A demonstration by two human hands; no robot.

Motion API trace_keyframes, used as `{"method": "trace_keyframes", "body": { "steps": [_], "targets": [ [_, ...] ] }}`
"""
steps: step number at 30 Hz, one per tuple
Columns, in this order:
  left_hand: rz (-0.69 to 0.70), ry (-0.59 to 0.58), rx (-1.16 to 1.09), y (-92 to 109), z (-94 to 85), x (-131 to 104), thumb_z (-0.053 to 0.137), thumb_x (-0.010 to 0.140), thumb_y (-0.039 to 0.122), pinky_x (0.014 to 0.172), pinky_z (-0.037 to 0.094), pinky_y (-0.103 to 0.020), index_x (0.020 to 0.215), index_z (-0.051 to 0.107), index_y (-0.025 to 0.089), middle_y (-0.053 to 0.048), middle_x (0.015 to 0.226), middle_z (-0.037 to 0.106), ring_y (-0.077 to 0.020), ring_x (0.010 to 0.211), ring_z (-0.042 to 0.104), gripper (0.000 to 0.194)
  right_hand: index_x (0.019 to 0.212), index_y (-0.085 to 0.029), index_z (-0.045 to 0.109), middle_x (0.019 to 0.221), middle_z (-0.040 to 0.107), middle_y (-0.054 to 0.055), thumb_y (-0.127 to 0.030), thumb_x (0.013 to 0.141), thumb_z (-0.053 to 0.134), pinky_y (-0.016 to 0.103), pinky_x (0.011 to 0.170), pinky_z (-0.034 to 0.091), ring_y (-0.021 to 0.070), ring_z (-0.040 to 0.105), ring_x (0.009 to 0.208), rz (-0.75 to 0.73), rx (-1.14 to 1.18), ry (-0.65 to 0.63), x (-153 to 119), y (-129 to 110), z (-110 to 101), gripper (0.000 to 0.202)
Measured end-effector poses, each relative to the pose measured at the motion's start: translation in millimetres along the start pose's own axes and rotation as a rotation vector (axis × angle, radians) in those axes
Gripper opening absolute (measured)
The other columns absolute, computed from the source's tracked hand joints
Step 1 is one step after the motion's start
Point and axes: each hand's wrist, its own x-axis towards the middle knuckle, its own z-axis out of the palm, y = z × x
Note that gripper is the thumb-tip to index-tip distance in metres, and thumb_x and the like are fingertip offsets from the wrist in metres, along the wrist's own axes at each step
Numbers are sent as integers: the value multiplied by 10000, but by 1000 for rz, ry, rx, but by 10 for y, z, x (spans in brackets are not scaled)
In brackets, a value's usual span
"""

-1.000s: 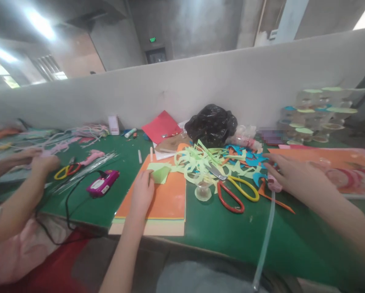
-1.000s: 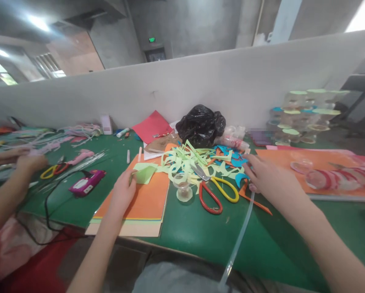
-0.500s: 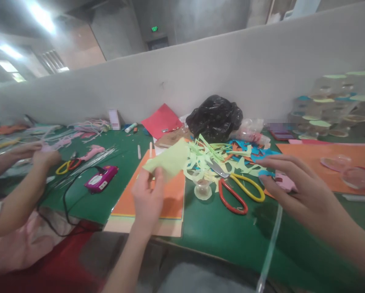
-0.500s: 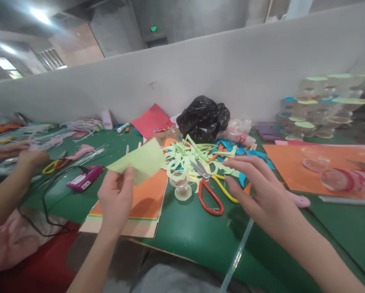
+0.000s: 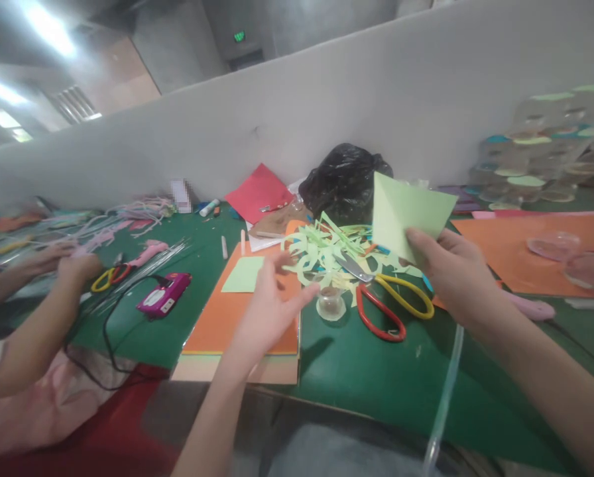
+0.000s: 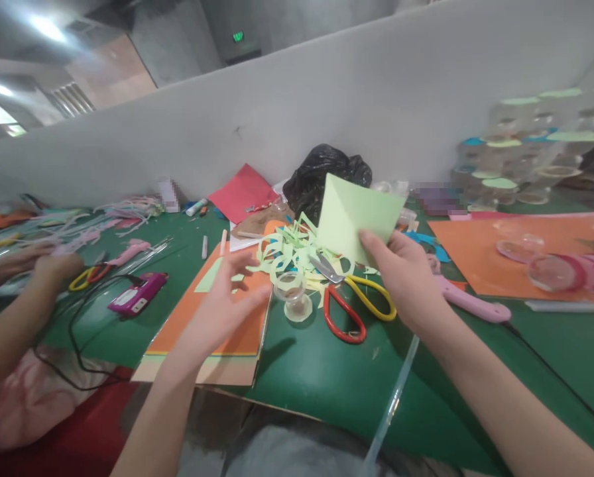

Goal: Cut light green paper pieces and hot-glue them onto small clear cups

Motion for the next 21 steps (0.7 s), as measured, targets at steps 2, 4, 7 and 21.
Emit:
{"method": "trace_keyframes", "body": {
  "steps": [2,4,7,21],
  "targets": [
    [-64,-146,122,-93,12,-49,738,795,503,860,535,-332,1246,541,257,-85,1211,602,-241,1117,605,550,1011,-243,680,1104,735,24,-485,860,643,352,818,620,215,699,999,39,120,77,44,1,7,288],
    [-75,-287,200,-146,79,-79,723,808,508,871,535,-347,1188,586,262,-74,1185,604,-253,1123,599,473,1008,-246,688,1134,730,21,-464,849,657,340,840,619,210,693,1036,51,160,71,68,16,39,272],
    [-8,-359,260,-189,228,-56,724,820,457,942,512,-390,1068,642,265,-51,1121,605,-276,1165,557,324,1005,-245,688,1131,732,28,-456,853,659,346,892,611,208,699,1030,72,156,59,68,44,77,261],
    [74,-252,302,-360,365,123,692,871,357,1025,454,-406,1184,659,266,-63,1128,563,-275,1168,514,328,1071,-226,676,1165,724,20,-360,888,615,345,918,601,199,715,965,188,175,-6,22,98,175,234]
  ]
}}
